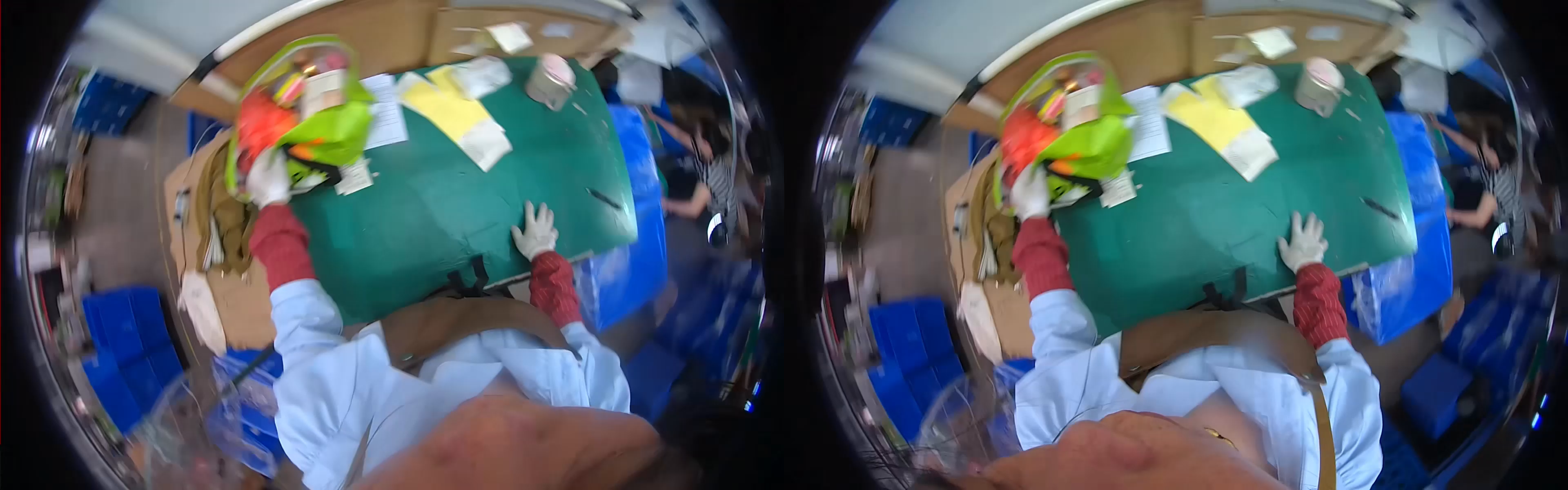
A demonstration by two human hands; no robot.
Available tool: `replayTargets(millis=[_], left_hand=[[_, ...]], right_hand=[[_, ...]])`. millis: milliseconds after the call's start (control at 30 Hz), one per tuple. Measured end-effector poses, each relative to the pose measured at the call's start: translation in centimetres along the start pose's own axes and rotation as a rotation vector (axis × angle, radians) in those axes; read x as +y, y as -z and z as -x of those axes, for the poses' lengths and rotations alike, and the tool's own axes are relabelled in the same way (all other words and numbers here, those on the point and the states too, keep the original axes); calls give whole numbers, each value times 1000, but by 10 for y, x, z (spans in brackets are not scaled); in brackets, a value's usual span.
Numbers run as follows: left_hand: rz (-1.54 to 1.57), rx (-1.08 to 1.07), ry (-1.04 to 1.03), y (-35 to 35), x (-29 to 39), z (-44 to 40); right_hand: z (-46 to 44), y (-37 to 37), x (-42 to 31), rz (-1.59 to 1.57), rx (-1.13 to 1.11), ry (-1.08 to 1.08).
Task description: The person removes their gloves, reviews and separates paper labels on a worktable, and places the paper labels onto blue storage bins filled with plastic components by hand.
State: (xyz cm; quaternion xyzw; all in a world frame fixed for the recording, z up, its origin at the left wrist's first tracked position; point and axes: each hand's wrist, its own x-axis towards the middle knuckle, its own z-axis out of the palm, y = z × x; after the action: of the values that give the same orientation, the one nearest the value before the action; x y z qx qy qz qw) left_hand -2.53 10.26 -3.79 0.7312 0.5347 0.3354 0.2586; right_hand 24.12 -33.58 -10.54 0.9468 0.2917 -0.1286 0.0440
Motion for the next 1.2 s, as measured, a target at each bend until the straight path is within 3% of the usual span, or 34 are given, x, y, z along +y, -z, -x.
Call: replayTargets(millis=[67, 167, 400, 500, 567, 800, 1100, 1200], left_hand=[[-117, 41, -90, 1, 8, 12], [-239, 248, -523, -2, -2, 18], [-186, 139, -303, 13, -3, 34], [101, 34, -10, 12, -29, 34], [158, -14, 3, 10, -35, 30], [-192, 52, -372, 9, -17, 38], [-222, 62, -438, 6, -11, 42], [-323, -50, -495, 12, 0, 48]], right_hand=[[1, -6, -2, 5, 37, 17], [-3, -18, -3, 81, 19, 13], [-5, -31, 1, 108, 9, 9], [0, -25, -2, 16, 85, 87], [-3, -23, -1, 2, 82, 61], [-7, -7, -17, 53, -135, -145], [-20, 7, -25, 26, -205, -112], [-28, 16, -30, 14, -215, -80]])
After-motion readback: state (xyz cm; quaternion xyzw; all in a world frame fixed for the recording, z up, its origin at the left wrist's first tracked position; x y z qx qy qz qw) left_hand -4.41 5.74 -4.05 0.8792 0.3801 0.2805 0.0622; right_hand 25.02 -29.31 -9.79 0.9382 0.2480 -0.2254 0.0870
